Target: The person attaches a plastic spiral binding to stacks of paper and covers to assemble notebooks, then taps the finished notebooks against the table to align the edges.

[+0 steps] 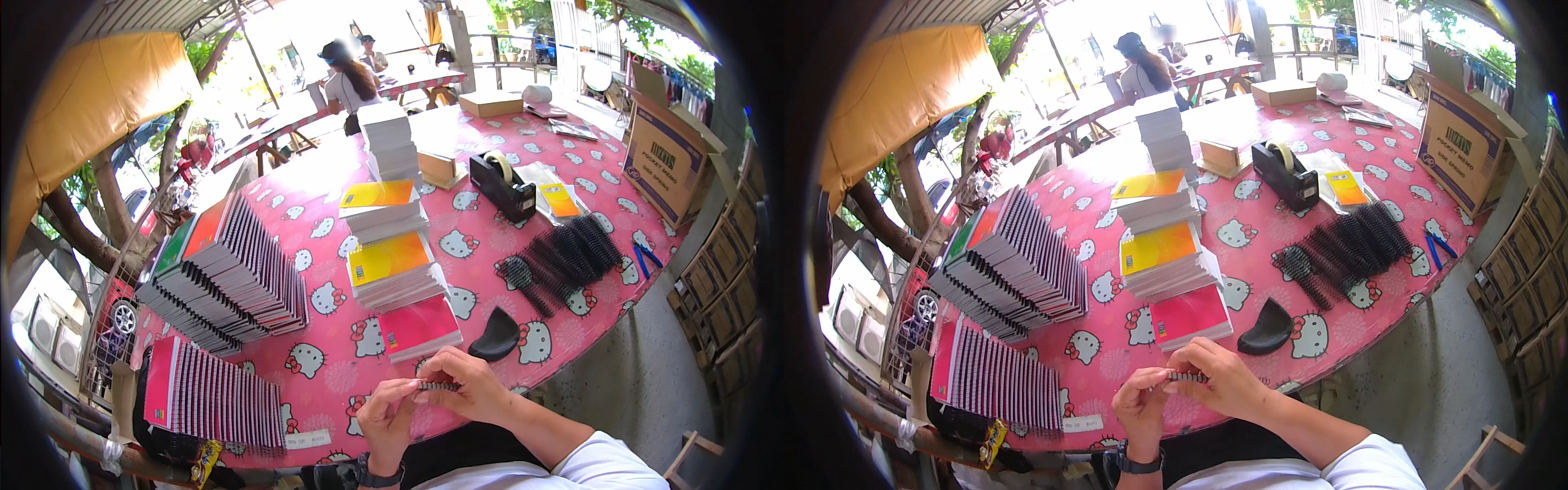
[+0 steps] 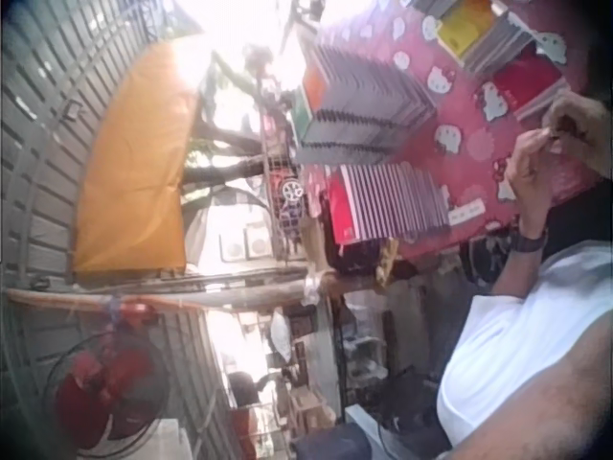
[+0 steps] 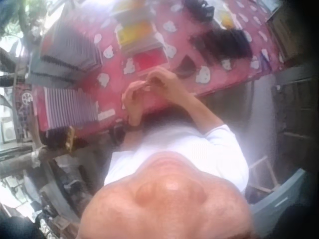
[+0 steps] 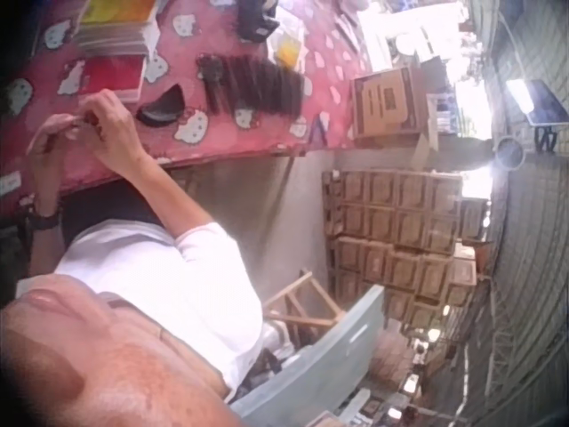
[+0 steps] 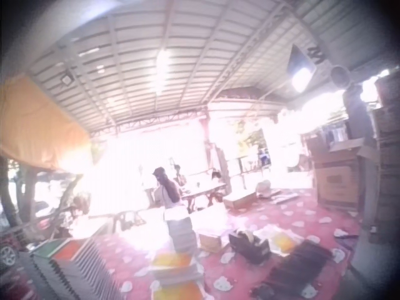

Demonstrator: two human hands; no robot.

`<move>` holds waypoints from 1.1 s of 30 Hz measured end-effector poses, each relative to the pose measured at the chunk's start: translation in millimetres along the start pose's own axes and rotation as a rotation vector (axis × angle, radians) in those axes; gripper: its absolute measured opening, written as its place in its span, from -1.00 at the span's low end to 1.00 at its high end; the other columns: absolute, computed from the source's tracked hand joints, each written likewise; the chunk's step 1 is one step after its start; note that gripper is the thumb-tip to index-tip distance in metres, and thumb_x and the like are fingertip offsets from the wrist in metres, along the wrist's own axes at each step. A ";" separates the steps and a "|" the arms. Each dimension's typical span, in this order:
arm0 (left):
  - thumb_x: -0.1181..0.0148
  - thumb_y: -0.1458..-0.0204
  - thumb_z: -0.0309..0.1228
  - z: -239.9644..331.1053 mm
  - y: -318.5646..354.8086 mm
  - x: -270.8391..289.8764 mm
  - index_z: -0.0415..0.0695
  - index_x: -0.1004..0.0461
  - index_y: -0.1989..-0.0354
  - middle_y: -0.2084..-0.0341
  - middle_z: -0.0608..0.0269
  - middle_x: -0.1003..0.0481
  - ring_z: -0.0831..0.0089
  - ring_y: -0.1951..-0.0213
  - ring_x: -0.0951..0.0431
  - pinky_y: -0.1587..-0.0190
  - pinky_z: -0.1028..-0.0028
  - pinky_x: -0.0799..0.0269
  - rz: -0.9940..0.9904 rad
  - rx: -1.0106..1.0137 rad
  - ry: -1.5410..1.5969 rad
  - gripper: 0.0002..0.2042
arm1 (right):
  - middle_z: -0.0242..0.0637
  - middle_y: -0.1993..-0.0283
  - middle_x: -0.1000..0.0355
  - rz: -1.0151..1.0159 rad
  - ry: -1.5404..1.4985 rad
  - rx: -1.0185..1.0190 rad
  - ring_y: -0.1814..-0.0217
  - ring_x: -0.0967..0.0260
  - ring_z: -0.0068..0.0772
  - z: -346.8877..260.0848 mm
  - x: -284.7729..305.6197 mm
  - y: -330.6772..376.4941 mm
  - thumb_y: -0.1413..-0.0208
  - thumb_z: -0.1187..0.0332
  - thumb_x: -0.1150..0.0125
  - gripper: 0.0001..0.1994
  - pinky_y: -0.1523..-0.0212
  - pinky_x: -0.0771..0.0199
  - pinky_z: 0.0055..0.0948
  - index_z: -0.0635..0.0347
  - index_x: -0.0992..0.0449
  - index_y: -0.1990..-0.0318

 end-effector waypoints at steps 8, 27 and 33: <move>-0.27 0.04 -0.65 -7.8 12.5 4.1 -0.28 -0.53 0.30 0.30 0.09 -0.55 0.41 0.22 -0.52 0.16 0.50 -0.43 -0.021 0.025 0.029 -0.88 | -0.28 0.37 -0.34 -0.111 0.085 0.156 0.35 -0.35 -0.30 1.2 3.2 -2.5 0.02 0.35 -0.37 -0.78 0.37 -0.38 -0.41 0.24 -0.46 0.31; -0.06 -0.20 -0.36 56.3 2.8 79.2 -0.19 -0.43 0.09 0.24 0.19 -0.49 0.46 0.26 -0.49 0.22 0.45 -0.39 0.249 -0.009 -0.264 -0.80 | -0.11 -0.10 -0.35 0.004 0.291 0.223 -0.13 -0.28 -0.14 -17.2 -8.9 -10.9 0.04 0.05 -0.34 -0.38 -0.05 -0.30 -0.29 0.22 -0.35 -0.11; -0.01 -0.24 -0.24 203.2 -43.2 215.3 -0.15 -0.41 0.19 0.38 0.37 -0.41 0.63 0.35 -0.38 0.29 0.63 -0.29 0.898 -0.537 -0.480 -0.78 | -0.16 -0.05 -0.41 0.064 0.204 0.049 -0.05 -0.36 -0.29 0.3 28.6 -11.3 0.00 0.19 -0.33 -0.55 0.01 -0.34 -0.37 0.25 -0.45 0.00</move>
Point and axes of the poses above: each hand's wrist, its own y-axis away from the middle knuckle, its own x-axis out of the back of the hand, z = x × y, the point moved 1 cm from there along -y, towards the middle knuckle
